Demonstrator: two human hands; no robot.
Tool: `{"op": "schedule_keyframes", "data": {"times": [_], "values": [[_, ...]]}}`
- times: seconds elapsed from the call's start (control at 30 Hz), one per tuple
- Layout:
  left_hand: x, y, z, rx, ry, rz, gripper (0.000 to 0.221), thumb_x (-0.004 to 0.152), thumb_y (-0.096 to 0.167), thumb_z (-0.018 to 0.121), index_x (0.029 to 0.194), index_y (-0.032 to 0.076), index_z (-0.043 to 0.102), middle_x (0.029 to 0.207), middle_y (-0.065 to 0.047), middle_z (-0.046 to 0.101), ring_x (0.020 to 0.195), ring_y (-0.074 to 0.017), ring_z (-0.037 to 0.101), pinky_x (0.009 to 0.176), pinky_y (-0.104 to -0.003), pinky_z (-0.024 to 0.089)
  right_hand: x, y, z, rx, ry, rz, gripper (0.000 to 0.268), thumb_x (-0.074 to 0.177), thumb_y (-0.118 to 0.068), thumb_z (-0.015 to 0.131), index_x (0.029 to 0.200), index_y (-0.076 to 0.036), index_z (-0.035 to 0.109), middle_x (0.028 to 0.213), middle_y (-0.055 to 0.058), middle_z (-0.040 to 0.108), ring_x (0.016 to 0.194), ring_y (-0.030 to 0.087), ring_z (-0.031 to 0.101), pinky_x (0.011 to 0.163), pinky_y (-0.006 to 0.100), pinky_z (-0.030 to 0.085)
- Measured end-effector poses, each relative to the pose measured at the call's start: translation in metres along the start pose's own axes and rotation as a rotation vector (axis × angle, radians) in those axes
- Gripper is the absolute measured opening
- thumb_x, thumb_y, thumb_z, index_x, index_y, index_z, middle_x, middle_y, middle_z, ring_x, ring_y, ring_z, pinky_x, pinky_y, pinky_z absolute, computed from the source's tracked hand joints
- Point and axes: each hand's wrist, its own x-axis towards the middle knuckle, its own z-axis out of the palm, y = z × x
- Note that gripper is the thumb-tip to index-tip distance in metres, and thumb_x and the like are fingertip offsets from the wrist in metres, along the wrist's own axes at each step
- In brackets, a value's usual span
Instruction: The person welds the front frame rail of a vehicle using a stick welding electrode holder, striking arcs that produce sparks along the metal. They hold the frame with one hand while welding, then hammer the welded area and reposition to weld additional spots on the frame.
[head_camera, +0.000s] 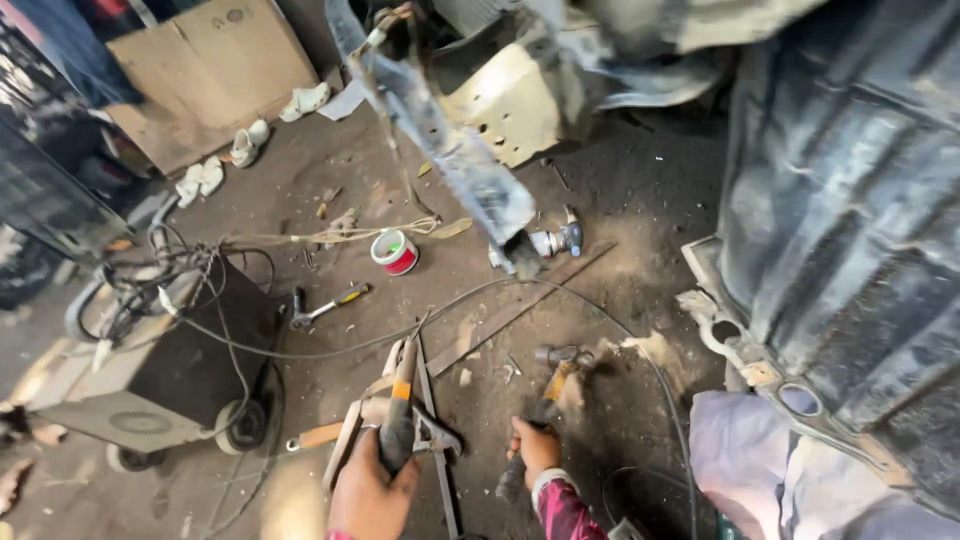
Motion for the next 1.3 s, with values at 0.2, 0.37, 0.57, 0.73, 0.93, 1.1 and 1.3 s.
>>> {"op": "schedule_keyframes", "data": {"times": [0.2,0.37,0.57,0.73,0.93,1.1,1.3], "values": [[0.071,-0.005,-0.037,-0.112,-0.221,0.044,0.041,0.078,0.028,0.079,0.103,0.002,0.06,0.09,-0.024,0.072,0.093,-0.0435,0.07,0.079,-0.05,0.053,0.02,0.005,-0.01,-0.115,0.029,-0.036,0.018,0.088,-0.018,0.075,0.085,-0.004,0.063,0.069,0.009,0.061,0.053,0.021,0.059,0.049,0.038,0.048],[0.131,-0.046,-0.034,-0.03,-0.545,0.155,0.043,0.085,0.03,0.07,0.112,0.0,0.056,0.094,-0.027,0.073,0.095,-0.0429,0.069,0.084,-0.051,0.054,0.021,0.006,-0.017,-0.446,0.156,-0.009,0.027,0.086,-0.019,0.079,0.1,-0.002,0.062,0.07,0.008,0.062,0.054,0.022,0.059,0.049,0.04,0.049],[0.188,-0.118,-0.008,-0.17,-0.648,0.281,0.082,0.085,0.033,0.073,0.151,0.002,0.035,0.114,-0.03,0.065,0.1,-0.0453,0.067,0.086,-0.051,0.055,0.028,0.008,-0.056,-1.516,0.483,-0.428,0.065,0.086,-0.044,0.082,0.131,-0.002,0.06,0.11,0.023,0.069,0.103,0.036,0.064,0.087,0.042,0.052],[0.198,-0.169,0.079,-0.455,-0.577,0.28,0.088,0.079,0.029,0.079,0.147,-0.003,0.033,0.125,-0.033,0.06,0.11,-0.0486,0.063,0.095,-0.05,0.05,-0.089,-0.031,0.107,-1.012,0.453,-0.155,0.056,0.092,-0.045,0.067,0.136,-0.01,0.065,0.116,0.016,0.072,0.105,0.029,0.066,0.093,0.04,0.053],[0.167,-0.18,0.107,-0.784,-0.556,0.205,0.089,0.08,0.02,0.075,0.15,-0.006,0.028,0.138,-0.035,0.05,0.126,-0.0497,0.055,0.106,-0.048,0.044,-0.14,-0.03,0.256,-0.742,0.139,-0.232,0.05,0.097,-0.04,0.064,0.125,0.0,0.072,0.111,0.01,0.079,0.102,0.014,0.07,0.093,0.03,0.054],[0.167,-0.182,0.095,-0.835,-0.581,0.291,0.102,0.075,0.019,0.076,0.151,-0.012,0.017,0.15,-0.037,0.04,0.132,-0.0528,0.045,0.107,-0.051,0.039,-0.144,-0.034,0.288,-0.599,0.09,-0.404,0.048,0.094,-0.034,0.07,0.123,0.003,0.067,0.113,0.013,0.073,0.104,0.015,0.064,0.093,0.032,0.052],[0.16,-0.208,0.11,-0.849,-0.323,0.55,0.098,0.082,0.028,0.073,0.155,-0.014,0.021,0.152,-0.035,0.039,0.139,-0.0491,0.044,0.113,-0.049,0.038,-0.171,-0.045,0.296,-0.821,0.113,-0.539,0.047,0.094,-0.036,0.067,0.129,-0.006,0.061,0.119,0.007,0.074,0.112,0.016,0.068,0.099,0.03,0.05]]}}
